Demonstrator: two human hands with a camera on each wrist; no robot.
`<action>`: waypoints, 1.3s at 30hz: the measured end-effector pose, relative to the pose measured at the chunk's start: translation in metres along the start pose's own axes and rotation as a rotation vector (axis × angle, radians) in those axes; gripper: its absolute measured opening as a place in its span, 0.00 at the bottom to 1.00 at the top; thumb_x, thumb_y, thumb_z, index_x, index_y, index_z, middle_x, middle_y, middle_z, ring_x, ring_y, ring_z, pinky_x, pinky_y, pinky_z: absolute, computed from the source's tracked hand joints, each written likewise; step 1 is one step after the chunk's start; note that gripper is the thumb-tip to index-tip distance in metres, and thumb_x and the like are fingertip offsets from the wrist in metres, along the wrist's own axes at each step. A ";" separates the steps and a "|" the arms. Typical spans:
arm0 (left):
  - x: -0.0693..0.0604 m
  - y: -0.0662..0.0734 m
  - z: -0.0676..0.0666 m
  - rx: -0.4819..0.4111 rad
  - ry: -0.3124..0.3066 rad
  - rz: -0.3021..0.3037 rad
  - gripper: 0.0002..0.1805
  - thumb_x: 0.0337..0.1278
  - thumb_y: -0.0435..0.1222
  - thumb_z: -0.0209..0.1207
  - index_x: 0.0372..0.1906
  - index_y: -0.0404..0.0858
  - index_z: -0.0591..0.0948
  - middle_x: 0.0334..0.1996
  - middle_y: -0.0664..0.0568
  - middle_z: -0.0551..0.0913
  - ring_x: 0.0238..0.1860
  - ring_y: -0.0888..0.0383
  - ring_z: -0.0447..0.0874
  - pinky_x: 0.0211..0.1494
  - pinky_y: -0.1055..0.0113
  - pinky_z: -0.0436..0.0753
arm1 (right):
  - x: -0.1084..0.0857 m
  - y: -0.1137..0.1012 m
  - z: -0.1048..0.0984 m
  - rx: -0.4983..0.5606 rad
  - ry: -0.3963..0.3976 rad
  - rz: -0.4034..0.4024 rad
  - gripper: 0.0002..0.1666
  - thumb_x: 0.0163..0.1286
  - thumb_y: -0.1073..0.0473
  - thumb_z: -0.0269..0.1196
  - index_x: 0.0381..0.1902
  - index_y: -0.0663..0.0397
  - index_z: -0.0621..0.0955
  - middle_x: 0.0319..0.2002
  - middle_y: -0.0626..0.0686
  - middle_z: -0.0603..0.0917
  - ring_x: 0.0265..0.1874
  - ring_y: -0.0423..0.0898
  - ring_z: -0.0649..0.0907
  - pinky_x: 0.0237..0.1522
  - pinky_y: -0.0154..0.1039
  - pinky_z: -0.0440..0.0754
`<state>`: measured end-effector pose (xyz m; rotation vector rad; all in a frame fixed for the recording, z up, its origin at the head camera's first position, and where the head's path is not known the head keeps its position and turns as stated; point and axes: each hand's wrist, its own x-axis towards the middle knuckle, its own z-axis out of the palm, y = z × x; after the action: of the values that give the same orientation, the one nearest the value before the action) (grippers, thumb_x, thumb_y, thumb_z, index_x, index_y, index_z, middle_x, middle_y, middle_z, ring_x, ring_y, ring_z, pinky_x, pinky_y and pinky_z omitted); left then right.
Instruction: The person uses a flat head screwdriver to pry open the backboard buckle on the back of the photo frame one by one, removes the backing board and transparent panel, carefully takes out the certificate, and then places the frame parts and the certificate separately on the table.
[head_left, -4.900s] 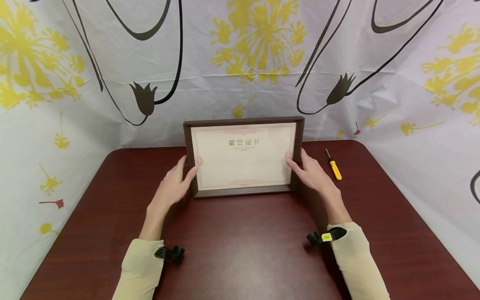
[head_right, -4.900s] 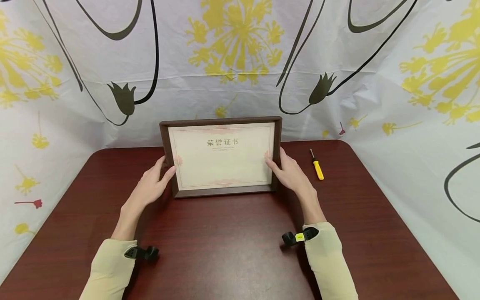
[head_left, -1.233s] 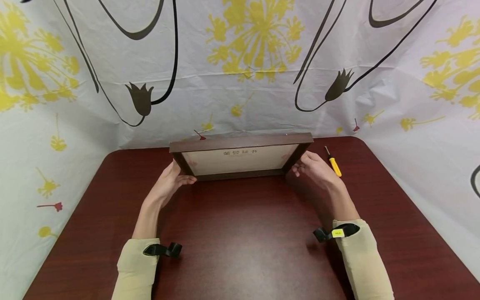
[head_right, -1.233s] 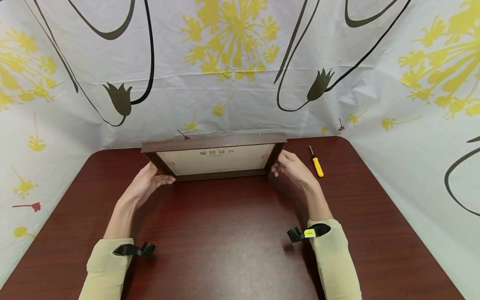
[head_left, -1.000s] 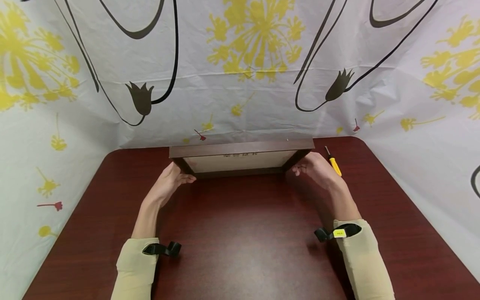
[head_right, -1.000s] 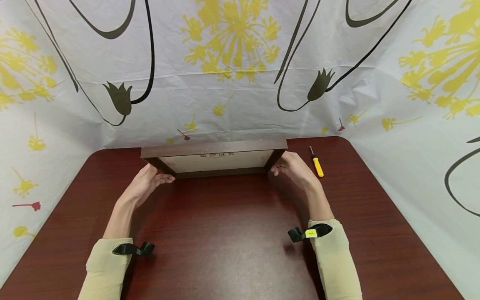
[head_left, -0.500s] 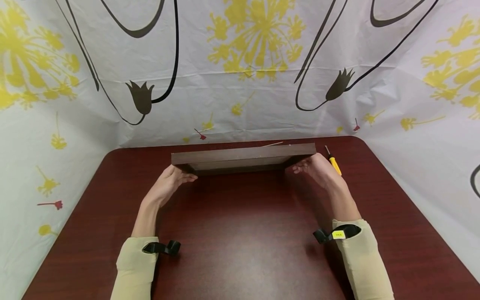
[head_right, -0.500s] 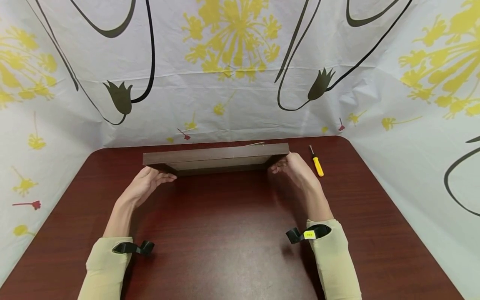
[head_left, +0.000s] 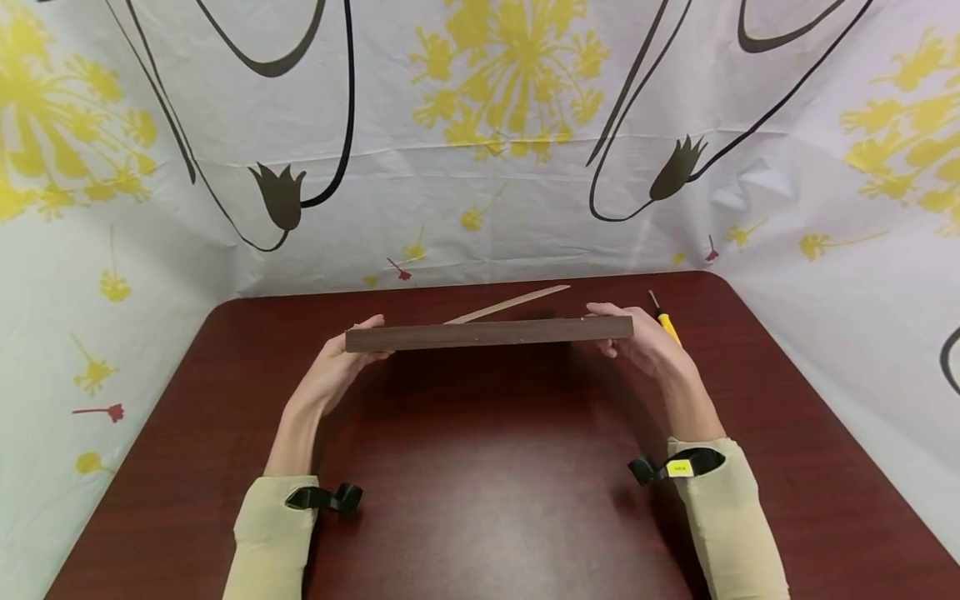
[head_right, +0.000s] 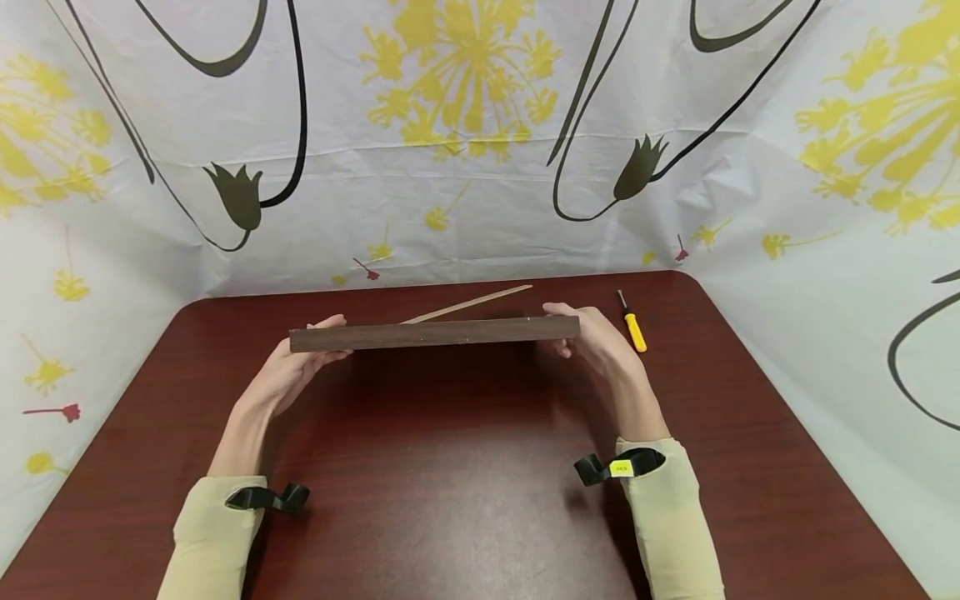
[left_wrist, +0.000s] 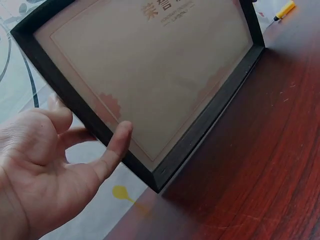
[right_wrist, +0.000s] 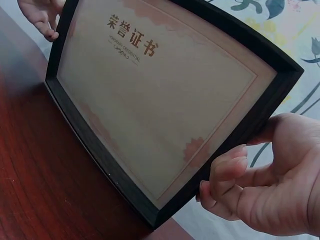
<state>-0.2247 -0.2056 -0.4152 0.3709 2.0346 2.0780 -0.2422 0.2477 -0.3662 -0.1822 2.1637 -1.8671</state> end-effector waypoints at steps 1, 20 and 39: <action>0.000 0.000 0.000 0.003 0.014 -0.022 0.32 0.81 0.45 0.45 0.75 0.26 0.61 0.80 0.42 0.49 0.60 0.57 0.77 0.69 0.65 0.69 | 0.000 0.000 0.000 0.005 0.005 0.010 0.18 0.80 0.51 0.53 0.33 0.50 0.84 0.19 0.49 0.71 0.20 0.43 0.70 0.31 0.37 0.70; 0.000 -0.006 -0.006 0.160 -0.009 -0.163 0.38 0.79 0.54 0.40 0.79 0.32 0.55 0.81 0.44 0.45 0.76 0.46 0.51 0.73 0.47 0.61 | 0.005 0.007 -0.005 -0.244 0.008 0.151 0.37 0.73 0.42 0.62 0.66 0.67 0.76 0.66 0.62 0.73 0.65 0.57 0.70 0.65 0.52 0.68; -0.002 -0.005 -0.001 0.155 -0.034 -0.199 0.34 0.83 0.44 0.42 0.79 0.27 0.50 0.78 0.33 0.51 0.76 0.41 0.52 0.76 0.44 0.54 | 0.011 0.017 -0.004 -0.454 0.068 0.135 0.31 0.74 0.44 0.62 0.56 0.68 0.79 0.14 0.41 0.64 0.16 0.40 0.67 0.28 0.38 0.70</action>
<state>-0.2234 -0.2069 -0.4201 0.2164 2.1239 1.7933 -0.2523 0.2515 -0.3834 -0.0592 2.5481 -1.3069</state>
